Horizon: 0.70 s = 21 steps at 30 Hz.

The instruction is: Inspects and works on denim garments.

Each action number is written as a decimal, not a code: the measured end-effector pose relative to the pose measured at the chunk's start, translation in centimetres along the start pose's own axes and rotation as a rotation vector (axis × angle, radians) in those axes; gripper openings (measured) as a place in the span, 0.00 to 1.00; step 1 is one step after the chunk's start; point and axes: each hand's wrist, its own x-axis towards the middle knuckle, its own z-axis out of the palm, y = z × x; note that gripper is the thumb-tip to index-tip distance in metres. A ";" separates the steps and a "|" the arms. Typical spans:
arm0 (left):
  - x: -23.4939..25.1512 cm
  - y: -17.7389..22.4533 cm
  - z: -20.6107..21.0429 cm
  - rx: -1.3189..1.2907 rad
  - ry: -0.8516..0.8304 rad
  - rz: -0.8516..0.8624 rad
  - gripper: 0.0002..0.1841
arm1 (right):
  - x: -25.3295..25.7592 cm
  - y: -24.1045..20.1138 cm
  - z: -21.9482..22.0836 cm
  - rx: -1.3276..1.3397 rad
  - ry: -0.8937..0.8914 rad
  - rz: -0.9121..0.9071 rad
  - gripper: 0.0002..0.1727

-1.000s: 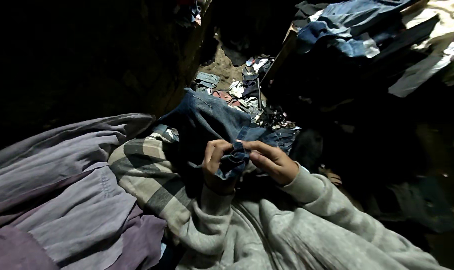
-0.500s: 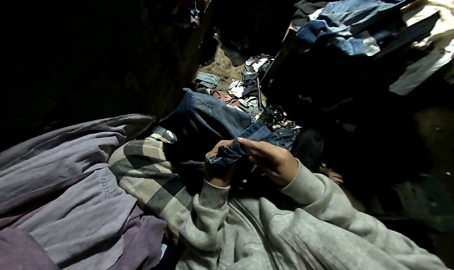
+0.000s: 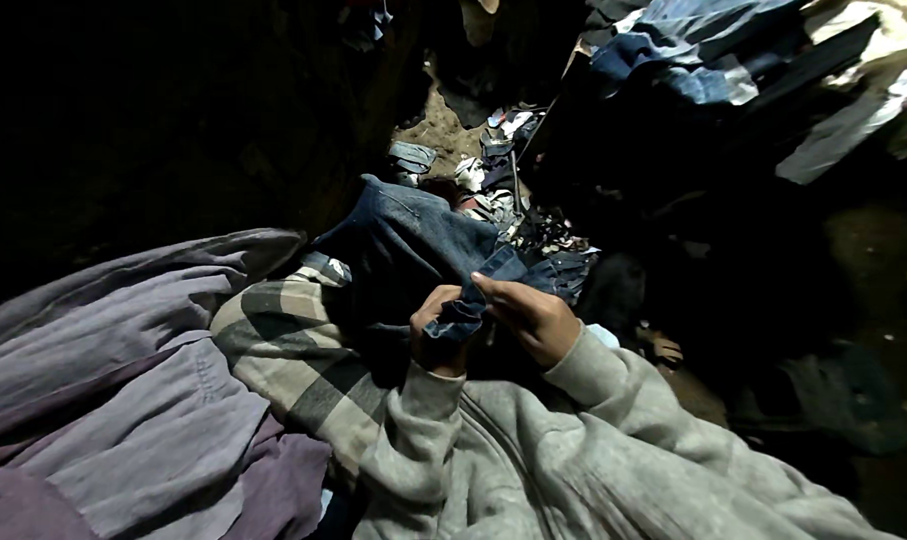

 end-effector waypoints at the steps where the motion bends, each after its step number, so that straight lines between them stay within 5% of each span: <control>1: 0.0 -0.1 0.1 0.010 0.009 -0.002 0.09 | 0.2 0.1 0.2 0.037 -0.003 0.014 0.20; 7: -0.3 -1.1 -0.1 -0.210 0.047 0.011 0.07 | 0.2 0.7 -0.8 0.067 -0.083 -0.029 0.23; 12: -0.3 -0.7 -0.2 -0.187 0.045 -0.016 0.06 | -0.5 1.0 -0.9 0.033 -0.091 -0.024 0.24; 21: -0.1 -0.5 -0.2 0.028 0.022 0.028 0.08 | 0.6 0.7 -0.2 0.360 -0.095 0.085 0.22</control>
